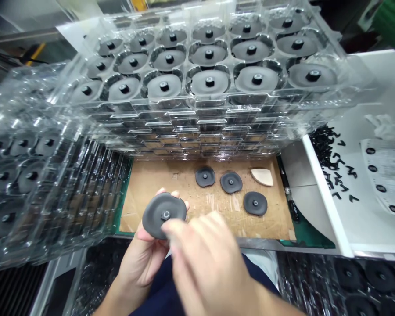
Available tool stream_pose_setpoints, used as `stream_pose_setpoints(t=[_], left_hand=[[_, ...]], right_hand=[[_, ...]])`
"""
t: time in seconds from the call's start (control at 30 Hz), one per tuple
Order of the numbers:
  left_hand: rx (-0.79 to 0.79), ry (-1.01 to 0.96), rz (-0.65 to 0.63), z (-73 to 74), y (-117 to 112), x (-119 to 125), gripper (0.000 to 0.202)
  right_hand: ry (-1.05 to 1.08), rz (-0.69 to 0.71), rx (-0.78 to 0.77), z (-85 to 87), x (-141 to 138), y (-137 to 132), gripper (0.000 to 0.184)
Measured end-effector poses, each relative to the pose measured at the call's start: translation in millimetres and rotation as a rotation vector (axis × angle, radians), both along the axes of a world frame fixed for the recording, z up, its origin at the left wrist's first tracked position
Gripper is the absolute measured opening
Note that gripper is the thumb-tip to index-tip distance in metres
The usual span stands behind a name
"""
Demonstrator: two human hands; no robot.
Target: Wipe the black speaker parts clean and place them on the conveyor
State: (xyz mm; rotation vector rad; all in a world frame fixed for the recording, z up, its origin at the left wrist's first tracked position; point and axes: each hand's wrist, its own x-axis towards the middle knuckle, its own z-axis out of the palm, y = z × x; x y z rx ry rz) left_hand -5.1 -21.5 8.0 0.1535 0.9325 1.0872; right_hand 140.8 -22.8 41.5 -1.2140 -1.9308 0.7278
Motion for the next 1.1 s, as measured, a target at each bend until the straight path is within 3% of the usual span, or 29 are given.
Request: stream_pose_setpoints(t=[0.07, 0.13, 0.23, 0.33, 0.4, 0.6, 0.77, 0.83, 0.9, 1.03, 1.1], left_hand=[[0.007, 0.003, -0.001, -1.6, 1, -1, 0.053], [0.021, 0.013, 0.017, -3.3, 2, -1, 0.057], [0.007, 0.015, 0.046, -5.4, 5, -2, 0.059], [-0.012, 0.012, 0.066, -7.1, 7, -3, 0.056], [-0.018, 0.014, 0.075, -8.4, 8, -4, 0.055], [-0.028, 0.034, 0.095, -12.6, 8, -5, 0.059], [-0.026, 0.025, 0.089, -13.1, 8, -4, 0.064], [-0.019, 0.027, 0.088, -11.9, 6, -4, 0.063], [-0.015, 0.035, 0.078, -10.4, 5, -4, 0.060], [-0.002, 0.054, 0.053, -10.1, 0, -1, 0.059], [0.005, 0.042, 0.013, -11.3, -2, 1, 0.057]], right_hand=[[0.074, 0.044, -0.062, -5.9, 1, 4, 0.027], [0.102, -0.079, -0.210, -21.9, 6, 11, 0.021], [0.050, -0.243, -0.366, -62.0, 13, 17, 0.022], [-0.024, -0.183, -0.393, -103.5, 12, 7, 0.022], [-0.079, -0.195, -0.384, -122.3, 8, -7, 0.025], [-0.188, -0.238, -0.296, -136.6, 7, -37, 0.030], [-0.162, -0.237, -0.259, -147.7, 10, -23, 0.030], [-0.128, -0.241, -0.270, -147.3, 12, -9, 0.028], [-0.079, -0.256, -0.291, -135.3, 12, 5, 0.028], [0.051, -0.278, -0.288, -74.3, 4, 21, 0.027], [0.146, -0.189, -0.226, -38.4, -3, 22, 0.022]])
